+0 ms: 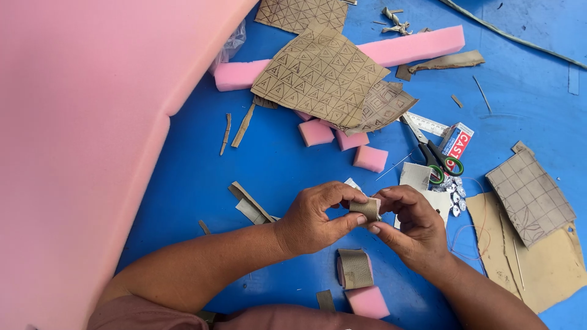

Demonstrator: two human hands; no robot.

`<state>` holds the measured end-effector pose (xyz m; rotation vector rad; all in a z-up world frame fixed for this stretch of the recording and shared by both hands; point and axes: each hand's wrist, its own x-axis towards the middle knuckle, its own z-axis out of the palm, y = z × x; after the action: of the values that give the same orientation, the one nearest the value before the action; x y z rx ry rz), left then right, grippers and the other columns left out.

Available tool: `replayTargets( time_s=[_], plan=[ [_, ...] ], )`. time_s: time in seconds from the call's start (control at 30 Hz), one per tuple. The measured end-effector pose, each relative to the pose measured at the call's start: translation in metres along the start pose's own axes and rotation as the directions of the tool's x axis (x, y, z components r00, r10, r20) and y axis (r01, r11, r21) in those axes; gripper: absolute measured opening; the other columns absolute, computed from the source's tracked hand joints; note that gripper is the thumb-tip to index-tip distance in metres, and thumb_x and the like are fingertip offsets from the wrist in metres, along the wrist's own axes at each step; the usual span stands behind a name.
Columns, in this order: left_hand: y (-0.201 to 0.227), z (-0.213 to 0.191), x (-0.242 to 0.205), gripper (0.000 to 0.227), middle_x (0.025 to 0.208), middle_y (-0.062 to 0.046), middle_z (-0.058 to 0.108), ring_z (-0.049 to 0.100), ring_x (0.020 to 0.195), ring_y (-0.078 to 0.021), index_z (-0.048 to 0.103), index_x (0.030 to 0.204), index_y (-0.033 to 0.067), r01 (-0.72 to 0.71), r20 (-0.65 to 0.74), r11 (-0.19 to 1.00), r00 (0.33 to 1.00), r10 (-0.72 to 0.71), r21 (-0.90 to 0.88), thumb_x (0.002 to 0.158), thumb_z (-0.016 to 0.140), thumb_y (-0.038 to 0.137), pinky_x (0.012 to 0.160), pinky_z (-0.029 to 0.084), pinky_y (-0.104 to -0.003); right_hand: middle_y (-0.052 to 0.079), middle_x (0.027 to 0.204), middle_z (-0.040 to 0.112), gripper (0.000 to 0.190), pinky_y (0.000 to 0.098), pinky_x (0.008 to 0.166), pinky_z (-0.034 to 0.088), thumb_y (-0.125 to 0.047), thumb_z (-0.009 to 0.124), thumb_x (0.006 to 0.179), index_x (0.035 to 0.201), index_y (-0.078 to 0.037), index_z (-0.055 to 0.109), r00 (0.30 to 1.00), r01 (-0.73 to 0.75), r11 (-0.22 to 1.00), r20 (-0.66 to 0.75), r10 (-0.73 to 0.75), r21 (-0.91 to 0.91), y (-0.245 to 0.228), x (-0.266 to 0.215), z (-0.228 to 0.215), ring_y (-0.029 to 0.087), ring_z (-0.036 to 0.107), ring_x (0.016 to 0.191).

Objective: Cutting textured material with scissors and wrapping it around small foam blocks to assemble components.

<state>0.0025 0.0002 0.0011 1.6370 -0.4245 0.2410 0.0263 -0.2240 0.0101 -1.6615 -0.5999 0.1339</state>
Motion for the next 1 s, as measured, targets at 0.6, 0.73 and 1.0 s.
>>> replayTargets(
  time_s=[0.6,0.73,1.0],
  plan=[
    [-0.016,0.007,0.003,0.038,0.123,-0.016,0.070,0.069,0.111,-0.0202,0.066,0.124,-0.0001,0.402,0.115,0.713,0.902,-0.416,-0.574,0.088,0.074,-0.003,0.092,0.060,-0.033,0.023,0.108,0.069,0.037,0.0382,0.080,0.058,0.008,0.080,0.079,0.108,0.004,0.056,0.972,0.049,0.999,-0.230,-0.051,-0.013,0.006,0.003,0.002,0.023,0.070,0.087],
    [-0.006,-0.004,0.007,0.037,0.133,-0.012,0.062,0.063,0.119,-0.0237,0.074,0.114,0.0073,0.230,0.016,0.957,0.973,-0.231,-0.176,0.082,0.087,0.020,0.098,0.053,-0.036,0.020,0.103,0.070,0.027,0.0364,0.079,0.055,0.003,0.081,0.082,0.103,0.005,0.065,0.966,0.047,0.997,-0.252,-0.062,-0.065,-0.004,0.012,0.000,0.023,0.069,0.090],
    [-0.009,0.000,0.004,0.041,0.108,-0.013,0.076,0.070,0.105,-0.0186,0.071,0.123,0.0024,0.329,0.014,0.909,0.942,-0.337,-0.255,0.084,0.084,0.009,0.092,0.057,-0.037,0.020,0.098,0.072,0.047,0.0397,0.083,0.057,0.004,0.084,0.078,0.121,0.007,0.065,0.969,-0.056,0.988,-0.230,0.088,0.144,0.013,0.005,0.006,0.024,0.070,0.092]
  ],
)
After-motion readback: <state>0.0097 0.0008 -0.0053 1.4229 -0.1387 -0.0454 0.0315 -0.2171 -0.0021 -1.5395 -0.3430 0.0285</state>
